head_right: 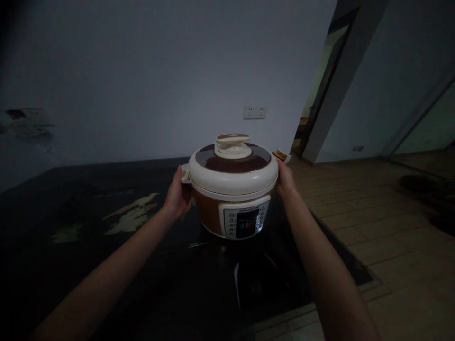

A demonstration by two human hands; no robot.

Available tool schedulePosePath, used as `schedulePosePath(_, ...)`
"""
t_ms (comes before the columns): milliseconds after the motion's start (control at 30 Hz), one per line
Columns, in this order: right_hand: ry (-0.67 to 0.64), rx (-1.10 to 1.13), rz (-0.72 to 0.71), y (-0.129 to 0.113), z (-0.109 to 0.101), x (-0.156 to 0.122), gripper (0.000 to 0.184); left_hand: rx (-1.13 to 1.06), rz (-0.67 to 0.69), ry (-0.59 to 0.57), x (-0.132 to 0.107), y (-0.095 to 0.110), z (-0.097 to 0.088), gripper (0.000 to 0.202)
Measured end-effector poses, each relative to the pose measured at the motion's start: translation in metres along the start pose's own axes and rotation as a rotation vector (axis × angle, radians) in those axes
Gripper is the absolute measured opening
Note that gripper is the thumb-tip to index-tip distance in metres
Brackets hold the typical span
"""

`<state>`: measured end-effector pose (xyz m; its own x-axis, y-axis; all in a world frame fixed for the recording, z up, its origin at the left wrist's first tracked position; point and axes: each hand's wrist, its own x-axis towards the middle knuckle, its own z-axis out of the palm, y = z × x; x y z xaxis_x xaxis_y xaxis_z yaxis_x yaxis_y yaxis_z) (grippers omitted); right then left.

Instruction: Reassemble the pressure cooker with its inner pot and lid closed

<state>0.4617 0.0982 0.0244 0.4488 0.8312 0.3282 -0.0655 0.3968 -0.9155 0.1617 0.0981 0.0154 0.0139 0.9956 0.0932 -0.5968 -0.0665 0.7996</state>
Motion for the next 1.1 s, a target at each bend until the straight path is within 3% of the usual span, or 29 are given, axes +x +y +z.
schedulePosePath(133,-0.019,-0.001,0.11,-0.017,-0.028,-0.038,0.027,0.113,0.205,0.069,-0.007,0.012,-0.023,0.034)
schedulePosePath(167,-0.005,-0.011,0.138,-0.02,-0.038,-0.055,0.03,0.156,0.31,0.091,-0.015,0.018,-0.029,0.034)
schedulePosePath(233,0.113,-0.057,0.158,-0.024,-0.057,-0.095,0.036,0.386,0.694,0.059,-0.039,0.027,-0.038,0.036)
schedulePosePath(300,0.153,-0.218,0.074,-0.024,-0.07,-0.142,0.039,0.617,0.935,-0.152,-0.074,0.03,-0.041,0.032)
schedulePosePath(333,0.131,-0.344,0.04,-0.021,-0.073,-0.166,0.036,0.741,0.955,-0.38,-0.094,0.027,-0.04,0.03)
schedulePosePath(400,-0.023,-0.632,0.029,-0.011,-0.075,-0.211,0.031,0.955,0.833,-0.911,-0.132,0.012,-0.036,0.031)
schedulePosePath(433,-0.12,-0.714,-0.023,-0.005,-0.073,-0.23,0.03,1.091,0.73,-1.079,-0.149,0.001,-0.034,0.032)
schedulePosePath(467,-0.214,-0.778,-0.089,0.003,-0.072,-0.247,0.03,1.228,0.618,-1.181,-0.163,-0.012,-0.033,0.035)
schedulePosePath(533,-0.337,-0.943,-0.162,0.019,-0.069,-0.273,0.035,1.372,0.448,-1.277,-0.184,-0.039,-0.034,0.049)
schedulePosePath(700,-0.517,-1.296,-0.238,0.048,-0.073,-0.289,0.048,1.468,0.315,-1.361,-0.193,-0.078,-0.046,0.06)
schedulePosePath(900,-0.543,-1.401,-0.273,0.055,-0.078,-0.269,0.05,1.478,0.343,-1.32,-0.176,-0.087,-0.043,0.06)
schedulePosePath(1100,-0.589,-1.389,-0.225,0.054,-0.084,-0.26,0.049,1.447,0.3,-1.329,-0.176,-0.09,-0.036,0.062)
